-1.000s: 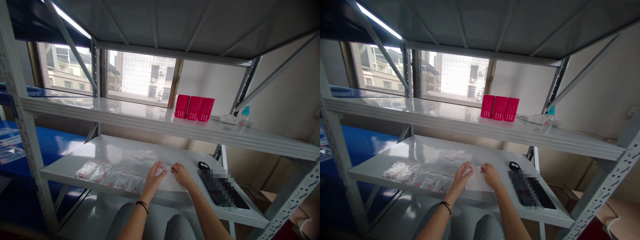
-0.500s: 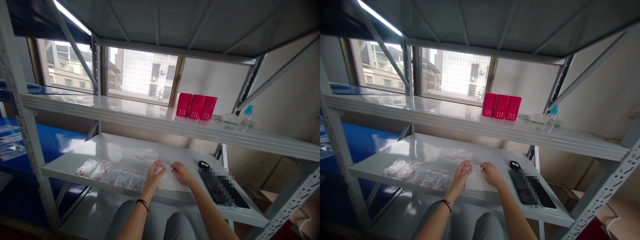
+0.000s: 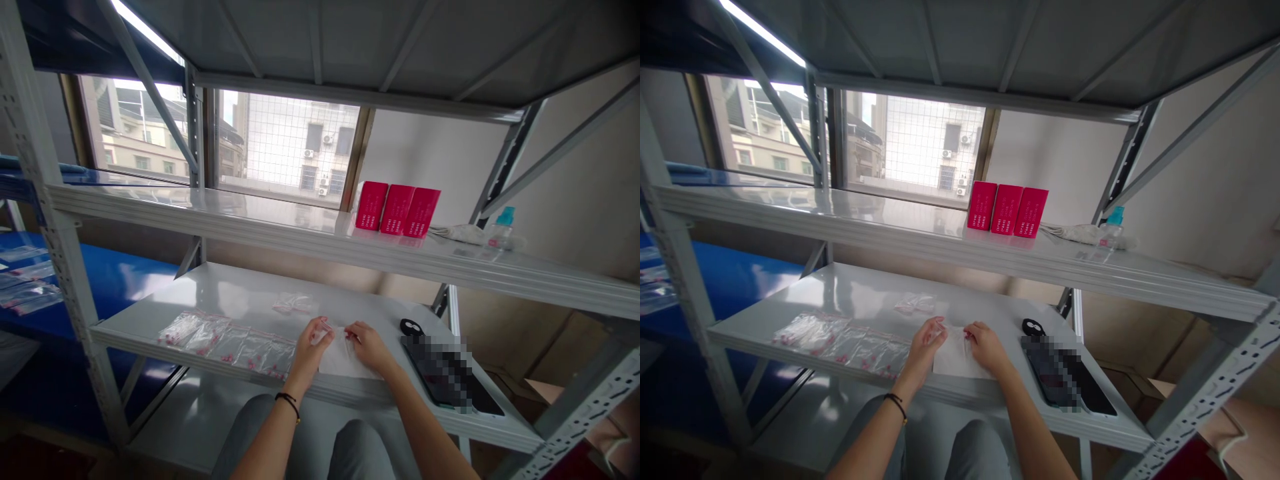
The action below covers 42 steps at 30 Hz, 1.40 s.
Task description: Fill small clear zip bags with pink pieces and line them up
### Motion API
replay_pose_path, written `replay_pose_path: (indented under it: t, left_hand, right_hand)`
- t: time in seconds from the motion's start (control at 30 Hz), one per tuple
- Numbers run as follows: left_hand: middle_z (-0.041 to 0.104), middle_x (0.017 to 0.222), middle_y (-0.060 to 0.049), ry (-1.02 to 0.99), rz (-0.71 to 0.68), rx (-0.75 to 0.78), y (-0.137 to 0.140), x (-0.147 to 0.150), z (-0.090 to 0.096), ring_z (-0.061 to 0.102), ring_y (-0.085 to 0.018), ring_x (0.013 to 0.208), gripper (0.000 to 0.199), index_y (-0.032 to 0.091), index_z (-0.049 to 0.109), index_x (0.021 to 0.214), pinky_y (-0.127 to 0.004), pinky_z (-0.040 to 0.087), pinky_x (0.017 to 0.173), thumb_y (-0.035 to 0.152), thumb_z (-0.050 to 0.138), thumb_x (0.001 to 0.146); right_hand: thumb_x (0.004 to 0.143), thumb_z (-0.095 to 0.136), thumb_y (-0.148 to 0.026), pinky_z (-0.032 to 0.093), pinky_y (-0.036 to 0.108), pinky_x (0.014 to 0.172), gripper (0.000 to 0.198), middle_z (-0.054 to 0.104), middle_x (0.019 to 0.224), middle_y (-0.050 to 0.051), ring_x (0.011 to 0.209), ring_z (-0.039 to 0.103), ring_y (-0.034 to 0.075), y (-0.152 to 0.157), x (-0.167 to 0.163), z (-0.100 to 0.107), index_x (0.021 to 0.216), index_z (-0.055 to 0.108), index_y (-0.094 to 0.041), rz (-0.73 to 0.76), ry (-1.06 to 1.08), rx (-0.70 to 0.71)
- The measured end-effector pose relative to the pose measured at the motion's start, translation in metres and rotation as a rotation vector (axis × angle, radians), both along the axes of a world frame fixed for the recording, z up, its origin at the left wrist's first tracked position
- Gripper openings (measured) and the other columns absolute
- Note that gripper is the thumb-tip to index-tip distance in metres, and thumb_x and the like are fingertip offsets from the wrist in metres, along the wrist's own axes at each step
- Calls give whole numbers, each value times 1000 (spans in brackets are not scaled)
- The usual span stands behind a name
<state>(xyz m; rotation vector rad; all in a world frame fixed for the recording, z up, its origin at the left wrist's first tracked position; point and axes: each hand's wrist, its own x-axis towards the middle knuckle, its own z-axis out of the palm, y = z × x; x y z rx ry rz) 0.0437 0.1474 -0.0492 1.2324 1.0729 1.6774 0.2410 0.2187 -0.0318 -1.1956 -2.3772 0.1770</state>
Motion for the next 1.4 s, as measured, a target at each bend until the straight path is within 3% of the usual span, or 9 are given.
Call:
replay_pose_path:
  t: [0.57,0.9,1.17,1.27,1.4]
  left_hand:
    - [75,113,-4,-24,6,2,-1,0,-1,65,-27,112,39,27,70,117,-38,44,103,45,75,82]
    - [75,111,-3,-14,3,-7,-3,-1,2,66,-27,113,40,27,71,116,-38,44,104,47,75,81]
    - [76,110,-4,-56,-41,4,-4,-2,5,66,-27,111,44,26,69,118,-38,45,101,50,74,81]
    - [76,110,-5,-119,-63,-4,-4,-1,8,66,-28,109,48,24,69,117,-39,47,100,53,74,79]
    - [76,112,-6,-203,-94,12,-7,0,14,66,-28,109,50,23,70,115,-39,48,99,57,72,79]
  right_hand:
    - [94,44,-12,47,29,92,33,72,105,9,101,64,21,-5,-2,5,106,74,-20,-4,-104,5]
    - [95,45,-13,47,30,85,32,71,101,9,92,66,20,12,-7,18,95,75,-20,107,-259,-66]
    - [93,48,-10,48,32,85,27,71,98,9,91,65,21,16,-9,19,93,73,-19,112,-230,-61]
    - [95,46,-13,49,31,84,26,70,97,9,89,65,20,11,-12,31,93,71,-18,95,-151,-34]
    - [101,43,-23,50,29,85,23,68,104,7,92,64,18,-11,-25,69,104,65,-21,94,36,16]
